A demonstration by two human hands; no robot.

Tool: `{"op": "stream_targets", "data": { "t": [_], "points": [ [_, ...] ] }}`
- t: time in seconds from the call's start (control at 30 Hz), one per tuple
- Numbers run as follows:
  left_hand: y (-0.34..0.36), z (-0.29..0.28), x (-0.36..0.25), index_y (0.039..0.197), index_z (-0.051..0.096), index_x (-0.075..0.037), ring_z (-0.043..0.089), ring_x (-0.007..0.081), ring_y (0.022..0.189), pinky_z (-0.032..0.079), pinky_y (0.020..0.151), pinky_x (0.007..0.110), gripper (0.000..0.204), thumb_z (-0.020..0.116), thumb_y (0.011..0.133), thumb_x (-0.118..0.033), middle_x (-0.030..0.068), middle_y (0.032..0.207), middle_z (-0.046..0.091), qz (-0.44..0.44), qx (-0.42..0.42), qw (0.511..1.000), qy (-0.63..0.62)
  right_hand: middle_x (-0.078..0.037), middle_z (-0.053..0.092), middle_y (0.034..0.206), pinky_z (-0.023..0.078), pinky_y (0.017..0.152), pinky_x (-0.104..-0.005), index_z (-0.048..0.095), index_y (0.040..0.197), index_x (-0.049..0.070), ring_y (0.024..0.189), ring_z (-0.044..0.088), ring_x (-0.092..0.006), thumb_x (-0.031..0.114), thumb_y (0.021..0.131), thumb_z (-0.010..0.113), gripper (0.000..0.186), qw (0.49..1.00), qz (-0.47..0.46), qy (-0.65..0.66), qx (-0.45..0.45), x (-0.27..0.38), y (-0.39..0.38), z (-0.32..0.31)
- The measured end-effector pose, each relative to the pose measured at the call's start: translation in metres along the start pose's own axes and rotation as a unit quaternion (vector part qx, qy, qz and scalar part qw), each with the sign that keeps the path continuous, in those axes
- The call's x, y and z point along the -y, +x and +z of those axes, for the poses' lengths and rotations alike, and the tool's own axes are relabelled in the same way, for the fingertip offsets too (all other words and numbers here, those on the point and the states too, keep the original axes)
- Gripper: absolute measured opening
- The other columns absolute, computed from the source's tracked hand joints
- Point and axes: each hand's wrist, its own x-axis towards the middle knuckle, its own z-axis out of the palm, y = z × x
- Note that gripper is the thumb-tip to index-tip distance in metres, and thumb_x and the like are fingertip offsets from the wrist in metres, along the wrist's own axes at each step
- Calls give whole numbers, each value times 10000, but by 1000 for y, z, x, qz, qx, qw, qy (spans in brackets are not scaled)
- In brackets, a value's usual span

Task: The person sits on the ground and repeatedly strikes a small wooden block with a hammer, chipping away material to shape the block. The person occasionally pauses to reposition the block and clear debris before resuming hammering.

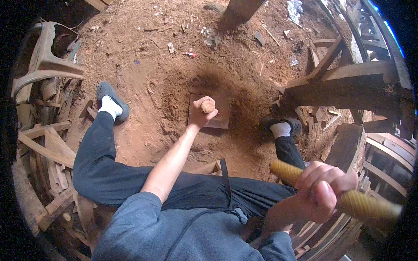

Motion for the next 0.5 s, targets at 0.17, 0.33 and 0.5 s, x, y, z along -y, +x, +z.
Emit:
{"op": "stream_targets", "data": {
  "t": [0.17,0.33,0.5],
  "points": [
    [-3,13,4,787,593,-38,661,296,678,521,612,352,177,672,639,-94,134,690,633,41,-3,999,35,-130,610,621,479,527,-338,616,769,33,535,583,-247,27,703,616,66,858,45,-502,102,-97,-65,19],
    [-5,15,9,744,591,-59,647,306,641,519,590,345,134,672,639,-78,141,676,617,82,-22,994,64,-132,609,653,475,576,-338,634,865,-24,583,560,-163,31,706,568,181,800,377,-456,97,-152,-108,-5],
    [-4,15,20,734,587,-41,648,205,650,506,604,312,149,685,628,-79,88,690,633,70,-7,996,48,-19,442,552,372,403,-251,498,734,11,431,421,-87,36,695,582,95,892,162,-420,29,-48,-34,-25]
  ]
}}
